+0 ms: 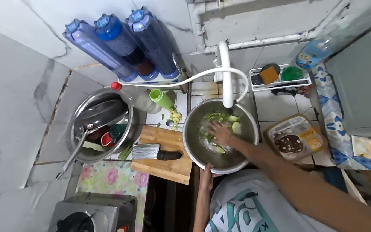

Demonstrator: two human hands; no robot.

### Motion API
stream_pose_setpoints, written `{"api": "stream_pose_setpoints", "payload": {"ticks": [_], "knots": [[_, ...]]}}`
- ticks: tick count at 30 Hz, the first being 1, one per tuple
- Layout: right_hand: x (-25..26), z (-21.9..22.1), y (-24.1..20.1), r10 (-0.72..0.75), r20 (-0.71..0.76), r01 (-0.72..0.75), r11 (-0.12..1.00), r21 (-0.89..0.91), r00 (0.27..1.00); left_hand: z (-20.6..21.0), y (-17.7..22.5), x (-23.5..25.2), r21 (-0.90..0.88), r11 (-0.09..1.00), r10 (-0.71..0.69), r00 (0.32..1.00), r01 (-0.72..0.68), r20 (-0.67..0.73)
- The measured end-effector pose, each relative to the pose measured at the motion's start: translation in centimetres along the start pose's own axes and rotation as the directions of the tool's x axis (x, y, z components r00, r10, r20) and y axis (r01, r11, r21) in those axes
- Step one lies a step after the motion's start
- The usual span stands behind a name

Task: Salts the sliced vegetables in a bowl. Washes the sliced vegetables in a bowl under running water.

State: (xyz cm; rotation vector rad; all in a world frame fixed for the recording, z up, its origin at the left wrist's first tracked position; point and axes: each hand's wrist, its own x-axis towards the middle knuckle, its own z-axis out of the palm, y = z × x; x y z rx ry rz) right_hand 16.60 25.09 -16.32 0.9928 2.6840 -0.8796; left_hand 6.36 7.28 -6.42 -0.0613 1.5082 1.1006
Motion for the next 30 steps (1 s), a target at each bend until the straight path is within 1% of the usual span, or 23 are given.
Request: {"api": "stream_pose_setpoints", "payload": {"ticks": [1,2,4,5,6,7,8,11,12,13,15,16,17,19,20,21,22,24,26,27,28,29,30], "knots": [[0.2,0.8,-1.5,0.064,-0.059,-0.061,0.997,0.044,0.996,0.3,0.2,-0.1,-0.001,1.000,-0.002,1.000,0.002,-0.002],[0.1,1.6,-2.5,0.045,-0.075,-0.040,0.997,0.070,0.996,0.5,0.5,-0.1,-0.003,1.000,-0.004,1.000,0.004,-0.003],[-1.0,1.8,-2.0,-0.161,0.010,0.160,0.985,0.065,0.987,0.4,0.6,-0.1,-0.023,1.000,-0.012,1.000,0.012,-0.004],[-1.7,1.1,-0.6,-0.272,0.077,0.270,0.962,0.040,0.959,0.4,0.5,-0.2,-0.026,0.999,-0.019,1.000,0.019,-0.006],[-2.2,0.2,1.1,-0.332,0.121,0.334,0.943,0.010,0.935,0.3,0.3,-0.4,-0.028,0.999,-0.019,1.000,0.019,-0.010],[-2.3,-0.8,2.5,-0.324,0.143,0.331,0.943,-0.029,0.935,0.3,0.3,-0.4,-0.030,0.999,-0.016,1.000,0.016,-0.009],[-1.9,-1.6,3.1,-0.256,0.138,0.265,0.963,-0.047,0.957,0.4,0.3,-0.4,-0.029,1.000,-0.012,1.000,0.012,-0.006],[0.2,-0.9,0.6,-0.009,0.017,0.009,1.000,0.017,1.000,0.9,0.2,-0.3,-0.032,0.999,-0.003,1.000,0.003,0.006],[0.6,-0.3,-1.0,0.015,0.007,-0.015,0.998,0.057,1.000,1.0,0.4,-0.3,-0.031,1.000,-0.003,1.000,0.003,0.005],[0.6,0.0,-2.4,-0.027,0.024,0.025,0.997,0.076,0.999,1.0,0.5,-0.3,-0.024,1.000,-0.001,1.000,0.001,0.002],[-0.3,-0.4,-3.0,-0.217,-0.014,0.218,0.974,0.064,0.976,0.8,0.5,-0.3,-0.017,1.000,0.001,1.000,-0.001,-0.008],[-0.8,-1.5,-2.5,-0.252,-0.077,0.256,0.965,0.046,0.965,0.7,0.4,-0.2,-0.018,1.000,-0.001,1.000,0.001,-0.006],[-1.1,-2.5,-1.5,-0.205,-0.145,0.213,0.976,0.043,0.968,0.6,0.2,-0.1,-0.021,1.000,-0.002,1.000,0.002,-0.009],[-0.6,-2.3,0.9,0.018,-0.265,-0.009,0.999,0.033,0.964,0.2,-0.4,0.1,-0.014,1.000,-0.006,1.000,0.006,-0.012],[0.0,-1.8,1.6,0.107,-0.257,-0.105,0.994,0.020,0.961,0.1,-0.4,0.2,-0.016,1.000,-0.005,1.000,0.004,-0.008],[0.3,-1.2,1.3,0.148,-0.188,-0.150,0.989,0.002,0.971,0.2,-0.3,0.2,-0.016,1.000,-0.003,1.000,0.003,-0.003],[0.1,-0.5,0.3,0.138,-0.097,-0.141,0.990,-0.020,0.986,0.2,0.0,0.2,-0.011,1.000,-0.005,1.000,0.005,0.002],[-1.1,-0.1,-1.4,0.015,0.074,-0.012,0.999,-0.036,0.997,0.4,0.4,0.0,-0.005,1.000,-0.016,1.000,0.016,0.005],[-2.3,-1.0,-0.1,-0.153,0.219,0.172,0.983,-0.070,0.964,0.1,0.2,0.0,-0.004,1.000,-0.026,1.000,0.026,0.000],[-2.4,-1.6,1.3,-0.208,0.245,0.236,0.967,-0.093,0.947,-0.1,0.0,0.0,-0.006,1.000,-0.023,1.000,0.023,-0.001],[-2.3,-2.3,2.7,-0.208,0.234,0.239,0.965,-0.111,0.950,-0.1,-0.1,0.1,-0.007,1.000,-0.019,1.000,0.019,0.004],[-1.8,-2.7,3.4,-0.146,0.192,0.174,0.975,-0.140,0.970,0.1,-0.1,0.1,-0.010,1.000,-0.014,1.000,0.014,0.006],[-0.9,-2.6,3.2,-0.039,0.135,0.060,0.986,-0.158,0.990,0.3,-0.1,0.1,-0.016,1.000,-0.011,1.000,0.011,0.008]]}}
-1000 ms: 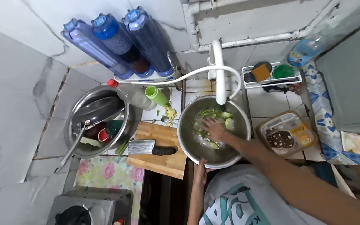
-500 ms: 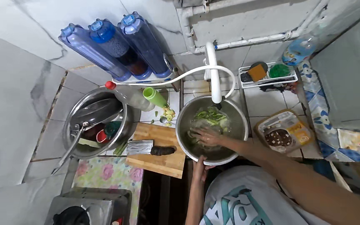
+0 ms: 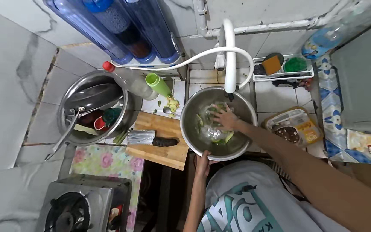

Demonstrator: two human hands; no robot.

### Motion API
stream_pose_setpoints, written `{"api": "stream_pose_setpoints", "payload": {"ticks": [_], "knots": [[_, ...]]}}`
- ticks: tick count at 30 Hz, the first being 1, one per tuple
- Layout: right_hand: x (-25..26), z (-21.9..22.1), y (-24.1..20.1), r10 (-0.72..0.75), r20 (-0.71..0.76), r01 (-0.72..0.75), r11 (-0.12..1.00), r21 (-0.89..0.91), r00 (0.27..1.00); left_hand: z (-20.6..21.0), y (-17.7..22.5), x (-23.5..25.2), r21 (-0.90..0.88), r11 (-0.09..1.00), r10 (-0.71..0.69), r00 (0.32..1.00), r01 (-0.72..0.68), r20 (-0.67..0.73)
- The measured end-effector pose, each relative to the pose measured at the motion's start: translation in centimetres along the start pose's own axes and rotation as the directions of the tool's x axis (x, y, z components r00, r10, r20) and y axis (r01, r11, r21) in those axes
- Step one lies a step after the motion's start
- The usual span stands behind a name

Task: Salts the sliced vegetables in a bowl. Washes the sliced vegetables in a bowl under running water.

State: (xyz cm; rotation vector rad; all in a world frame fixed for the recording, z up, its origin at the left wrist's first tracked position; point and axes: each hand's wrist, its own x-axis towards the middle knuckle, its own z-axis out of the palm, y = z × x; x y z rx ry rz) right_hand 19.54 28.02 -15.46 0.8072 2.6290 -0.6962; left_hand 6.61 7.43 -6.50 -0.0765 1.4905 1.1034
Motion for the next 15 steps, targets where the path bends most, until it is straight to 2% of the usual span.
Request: {"api": "stream_pose_setpoints", "payload": {"ticks": [2,3,5,7,8,9,11,13,15], "knots": [[1.8,0.7,-2.6,0.190,-0.067,-0.186,0.980,0.066,0.980,0.5,0.1,-0.2,-0.012,1.000,0.001,1.000,-0.001,0.009],[2.1,1.0,-4.1,0.206,-0.064,-0.199,0.975,0.103,0.976,0.9,0.3,-0.2,-0.020,1.000,0.002,1.000,-0.002,0.015],[1.1,1.4,-5.6,0.048,-0.008,-0.046,0.992,0.122,0.999,0.9,0.5,-0.1,-0.027,1.000,0.006,1.000,-0.005,0.026],[-0.7,1.0,-3.8,-0.201,0.077,0.197,0.979,0.057,0.977,0.6,0.3,0.0,-0.029,1.000,0.003,0.999,-0.002,0.033],[-1.3,0.3,-2.1,-0.259,0.128,0.257,0.966,0.031,0.957,0.4,0.1,0.0,-0.030,1.000,0.000,1.000,0.001,0.031],[-1.6,-0.2,-0.5,-0.241,0.144,0.241,0.970,0.019,0.960,0.2,-0.1,0.1,-0.031,1.000,-0.003,1.000,0.004,0.031],[-0.7,-0.3,0.8,-0.047,0.058,0.048,0.998,-0.029,0.997,0.1,-0.3,0.1,-0.034,0.999,0.000,0.999,0.002,0.034],[1.4,0.5,-1.2,0.132,-0.073,-0.131,0.991,0.021,0.989,0.4,-0.2,0.1,-0.041,0.999,0.007,0.999,-0.005,0.040],[2.2,1.8,-4.4,0.145,-0.080,-0.139,0.987,0.082,0.986,0.6,0.2,0.1,-0.042,0.999,0.006,0.999,-0.004,0.047]]}}
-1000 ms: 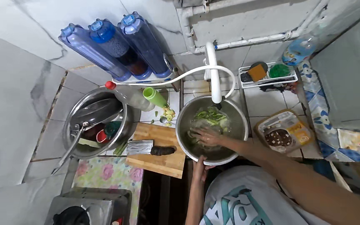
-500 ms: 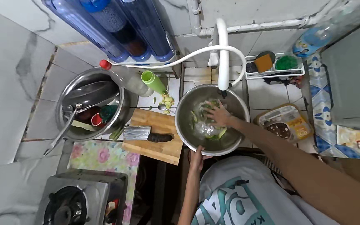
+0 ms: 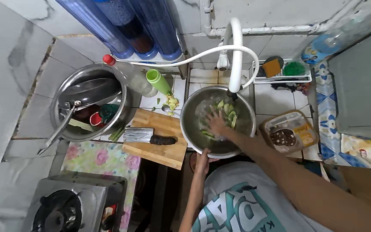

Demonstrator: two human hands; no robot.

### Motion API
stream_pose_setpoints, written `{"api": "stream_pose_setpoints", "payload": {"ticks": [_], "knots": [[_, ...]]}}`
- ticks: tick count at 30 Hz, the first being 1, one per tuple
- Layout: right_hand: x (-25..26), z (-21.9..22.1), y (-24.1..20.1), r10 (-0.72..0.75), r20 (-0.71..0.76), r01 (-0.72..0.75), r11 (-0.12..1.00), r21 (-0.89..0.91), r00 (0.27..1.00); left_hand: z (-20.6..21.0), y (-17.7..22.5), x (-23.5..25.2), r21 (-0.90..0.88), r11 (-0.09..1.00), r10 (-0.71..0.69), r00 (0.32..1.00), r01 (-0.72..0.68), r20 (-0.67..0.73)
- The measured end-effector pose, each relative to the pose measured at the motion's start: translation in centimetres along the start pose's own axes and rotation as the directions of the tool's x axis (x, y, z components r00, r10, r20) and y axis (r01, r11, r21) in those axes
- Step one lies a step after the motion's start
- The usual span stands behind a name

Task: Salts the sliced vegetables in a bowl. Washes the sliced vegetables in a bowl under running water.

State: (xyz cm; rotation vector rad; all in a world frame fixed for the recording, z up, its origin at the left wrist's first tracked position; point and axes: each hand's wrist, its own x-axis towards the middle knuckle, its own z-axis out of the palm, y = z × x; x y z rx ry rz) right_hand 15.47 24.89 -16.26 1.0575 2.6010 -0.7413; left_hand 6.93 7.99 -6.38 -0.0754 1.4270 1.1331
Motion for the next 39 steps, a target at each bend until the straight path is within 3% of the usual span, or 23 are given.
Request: {"api": "stream_pose_setpoints", "payload": {"ticks": [3,5,6,8,10,12,14,16,18,20,22,24,26,29,31,33,35,37,39], "knots": [[-2.1,0.2,0.9,-0.355,0.115,0.357,0.934,0.005,0.928,-0.2,0.0,-0.2,0.018,1.000,-0.007,1.000,0.007,-0.012],[-2.2,-0.6,3.9,-0.467,0.138,0.474,0.880,-0.018,0.873,-0.8,-0.5,-0.1,0.017,1.000,0.000,1.000,0.000,-0.012],[-1.7,-0.6,4.5,-0.420,0.102,0.425,0.905,-0.027,0.902,-1.1,-0.7,0.0,0.021,1.000,0.005,1.000,-0.005,-0.011],[-0.5,-0.4,2.9,-0.177,0.011,0.177,0.984,-0.005,0.984,-1.1,-0.7,0.1,0.029,1.000,0.012,1.000,-0.012,0.007],[-0.2,0.4,-0.3,-0.069,0.002,0.069,0.996,0.058,0.998,-0.9,-0.4,-0.1,0.033,0.999,0.013,1.000,-0.014,0.011],[-1.5,1.2,-1.2,-0.238,0.026,0.235,0.969,0.079,0.971,-0.8,0.0,0.0,0.042,0.999,0.011,1.000,-0.011,0.006],[-2.7,0.5,1.2,-0.454,0.046,0.452,0.891,0.046,0.890,-1.1,-0.1,0.1,0.043,0.999,0.001,1.000,-0.001,-0.003],[-3.5,-1.6,4.1,-0.468,-0.025,0.468,0.883,0.032,0.884,-1.6,-0.3,0.0,0.058,0.998,-0.007,1.000,0.007,-0.007],[-3.9,-3.7,6.2,-0.255,-0.211,0.262,0.965,0.007,0.944,-1.7,-0.5,-0.1,0.063,0.998,-0.017,1.000,0.016,0.004],[-3.1,-4.0,7.3,-0.045,-0.358,0.045,0.999,-0.008,0.933,-1.5,-0.3,-0.1,0.055,0.998,-0.016,1.000,0.016,0.014],[-2.5,-3.0,5.4,0.131,-0.336,-0.119,0.991,0.057,0.933,-1.1,0.0,-0.1,0.040,0.999,-0.009,1.000,0.008,0.013],[-2.4,-1.0,2.0,0.270,-0.218,-0.237,0.957,0.169,0.938,-0.9,0.0,-0.2,0.036,0.999,-0.006,1.000,0.006,0.014],[-2.7,-0.2,-1.0,0.237,-0.099,-0.209,0.950,0.232,0.967,-1.0,0.0,-0.2,0.044,0.999,-0.005,1.000,0.005,0.010],[-4.7,-0.5,-2.4,-0.034,0.046,0.023,0.974,0.226,0.998,-1.3,-0.3,-0.1,0.037,0.999,-0.010,1.000,0.010,0.012],[-5.9,-0.4,-1.5,-0.223,0.103,0.183,0.937,0.299,0.969,-1.5,-0.7,0.0,0.027,1.000,-0.014,1.000,0.014,0.006],[-6.4,0.2,-0.6,-0.355,0.062,0.308,0.875,0.373,0.933,-2.0,-1.0,0.1,0.038,0.999,-0.020,1.000,0.020,-0.004],[-6.0,0.1,-0.1,-0.367,0.084,0.319,0.884,0.343,0.927,-2.4,-1.4,0.0,0.041,0.999,-0.030,0.999,0.031,-0.019],[-4.4,-0.7,0.1,-0.292,0.171,0.236,0.929,0.285,0.941,-2.4,-1.8,0.0,0.031,0.999,-0.040,0.999,0.040,-0.027],[-2.3,-1.1,0.9,-0.186,0.144,0.146,0.956,0.254,0.972,-2.4,-2.0,-0.1,0.021,0.999,-0.038,0.999,0.038,-0.020]]}}
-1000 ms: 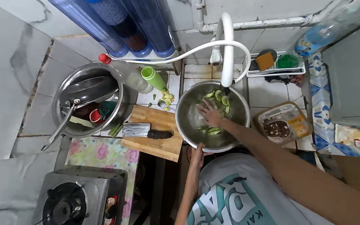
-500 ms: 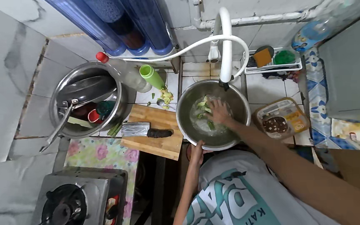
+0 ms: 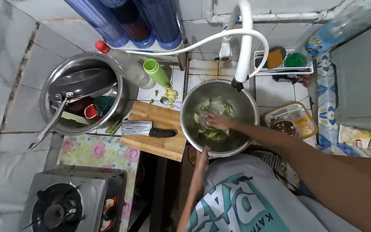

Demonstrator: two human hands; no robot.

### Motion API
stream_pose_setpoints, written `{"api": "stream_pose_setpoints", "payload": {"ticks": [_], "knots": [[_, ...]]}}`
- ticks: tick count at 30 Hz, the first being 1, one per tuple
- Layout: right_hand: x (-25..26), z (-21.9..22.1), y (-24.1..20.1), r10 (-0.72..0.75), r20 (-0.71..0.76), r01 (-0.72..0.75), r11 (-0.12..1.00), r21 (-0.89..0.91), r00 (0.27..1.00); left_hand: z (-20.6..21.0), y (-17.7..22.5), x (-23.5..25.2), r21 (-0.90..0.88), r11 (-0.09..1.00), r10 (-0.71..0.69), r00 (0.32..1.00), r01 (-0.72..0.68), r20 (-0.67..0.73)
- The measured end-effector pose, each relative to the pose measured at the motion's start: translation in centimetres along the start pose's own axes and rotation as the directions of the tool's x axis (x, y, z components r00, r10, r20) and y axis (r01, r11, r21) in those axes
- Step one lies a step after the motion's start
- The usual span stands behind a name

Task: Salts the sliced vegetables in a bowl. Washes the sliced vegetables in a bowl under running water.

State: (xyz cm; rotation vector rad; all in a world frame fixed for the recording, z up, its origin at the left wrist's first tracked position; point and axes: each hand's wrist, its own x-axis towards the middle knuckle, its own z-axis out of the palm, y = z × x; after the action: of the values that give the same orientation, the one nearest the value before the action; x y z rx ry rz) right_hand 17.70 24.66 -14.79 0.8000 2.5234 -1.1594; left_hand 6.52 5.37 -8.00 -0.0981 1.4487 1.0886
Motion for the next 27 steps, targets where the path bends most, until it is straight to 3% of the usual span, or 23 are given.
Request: {"api": "stream_pose_setpoints", "payload": {"ticks": [2,4,6,8,10,14,17,19,21,23,27], "knots": [[1.5,-0.3,1.3,0.042,-0.105,-0.050,0.996,-0.069,0.994,0.0,0.2,-0.1,0.005,1.000,0.015,1.000,-0.015,0.004],[1.9,0.9,1.9,0.078,-0.114,-0.095,0.985,-0.145,0.990,-0.1,0.6,-0.3,0.004,1.000,0.012,1.000,-0.012,0.005],[1.3,1.6,1.2,0.076,0.003,-0.074,0.979,-0.187,0.997,-0.2,0.8,-0.4,0.004,1.000,0.019,1.000,-0.019,0.013],[0.1,1.2,0.1,-0.028,0.180,0.064,0.979,-0.195,0.983,-0.2,1.1,-0.4,0.000,1.000,0.018,1.000,-0.018,0.014],[-0.8,0.1,0.7,-0.078,0.256,0.129,0.974,-0.188,0.963,-0.4,0.8,-0.3,-0.002,1.000,0.015,1.000,-0.015,0.007],[0.0,0.1,0.9,0.108,0.076,-0.089,0.972,-0.219,0.991,-0.4,0.6,-0.3,0.013,1.000,0.007,1.000,-0.007,-0.004],[-0.3,0.7,0.0,-0.046,0.196,0.094,0.965,-0.245,0.980,-0.1,0.7,-0.4,0.017,1.000,0.006,1.000,-0.006,-0.010],[-0.3,-0.5,0.5,-0.015,0.211,0.061,0.975,-0.213,0.977,-0.3,0.5,-0.3,0.008,1.000,0.005,1.000,-0.005,-0.017],[-0.1,-1.6,1.1,0.103,0.083,-0.079,0.965,-0.249,0.991,-0.3,0.2,-0.2,0.001,1.000,0.010,1.000,-0.010,-0.023],[0.0,-1.7,1.7,0.099,-0.045,-0.108,0.938,-0.330,0.994,-0.3,0.1,-0.3,0.012,1.000,0.012,0.999,-0.012,-0.032],[-3.4,-2.3,1.1,0.210,-0.117,-0.238,0.906,-0.350,0.971,0.0,0.3,-0.4,0.005,1.000,0.023,1.000,-0.023,-0.015]]}}
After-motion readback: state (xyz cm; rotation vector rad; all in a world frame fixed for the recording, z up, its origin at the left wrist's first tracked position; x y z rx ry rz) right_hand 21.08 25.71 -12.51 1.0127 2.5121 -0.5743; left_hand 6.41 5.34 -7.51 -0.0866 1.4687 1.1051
